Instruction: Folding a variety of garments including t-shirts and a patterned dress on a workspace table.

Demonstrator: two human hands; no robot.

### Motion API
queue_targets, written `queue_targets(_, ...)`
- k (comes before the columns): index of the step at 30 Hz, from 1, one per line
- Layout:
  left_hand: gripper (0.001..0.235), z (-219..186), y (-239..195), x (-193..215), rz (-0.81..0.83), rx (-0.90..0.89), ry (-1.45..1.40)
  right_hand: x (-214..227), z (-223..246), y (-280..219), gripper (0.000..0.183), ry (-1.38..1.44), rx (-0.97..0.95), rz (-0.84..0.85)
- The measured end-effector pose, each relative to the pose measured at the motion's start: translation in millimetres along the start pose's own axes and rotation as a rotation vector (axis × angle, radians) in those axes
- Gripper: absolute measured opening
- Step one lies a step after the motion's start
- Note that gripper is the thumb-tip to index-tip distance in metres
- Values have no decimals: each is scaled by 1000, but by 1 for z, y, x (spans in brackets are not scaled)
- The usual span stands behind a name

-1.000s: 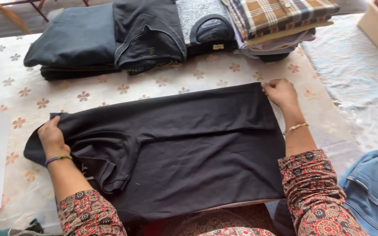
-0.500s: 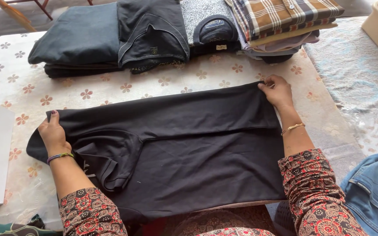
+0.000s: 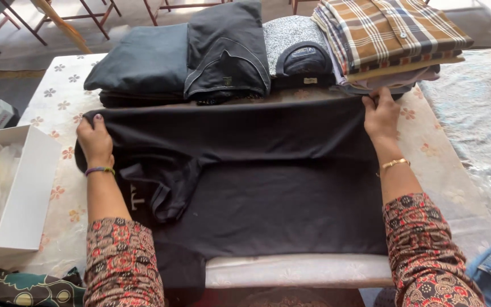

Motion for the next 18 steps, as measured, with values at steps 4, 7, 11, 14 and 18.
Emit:
queue_targets(4,22,57,-4,-26,54,174,204,-20,13,2,20,-101,108,-26)
queue_targets(7,28,110,-17,-39,90,177,276,-26,28,-7,25,-200,77,1)
queue_targets(11,51,66,-25,-45,121,74,301,-38,11,-19,42,-363,84,116)
queue_targets(14,66,21,-34,-43,130,42,372,-45,29,-30,42,-512,139,175)
queue_targets(18,72,-41,-37,-63,91,-215,878,-75,112,-52,53,-520,369,220)
Point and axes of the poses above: each hand's wrist, its own y-axis towards the middle knuckle, its own x-axis out of the back of the hand, z = x × y, the point moved 10 cm from there along y, towards the middle knuckle, and after that the axes turned 4 degrees about -z, right-handed, at the moved point
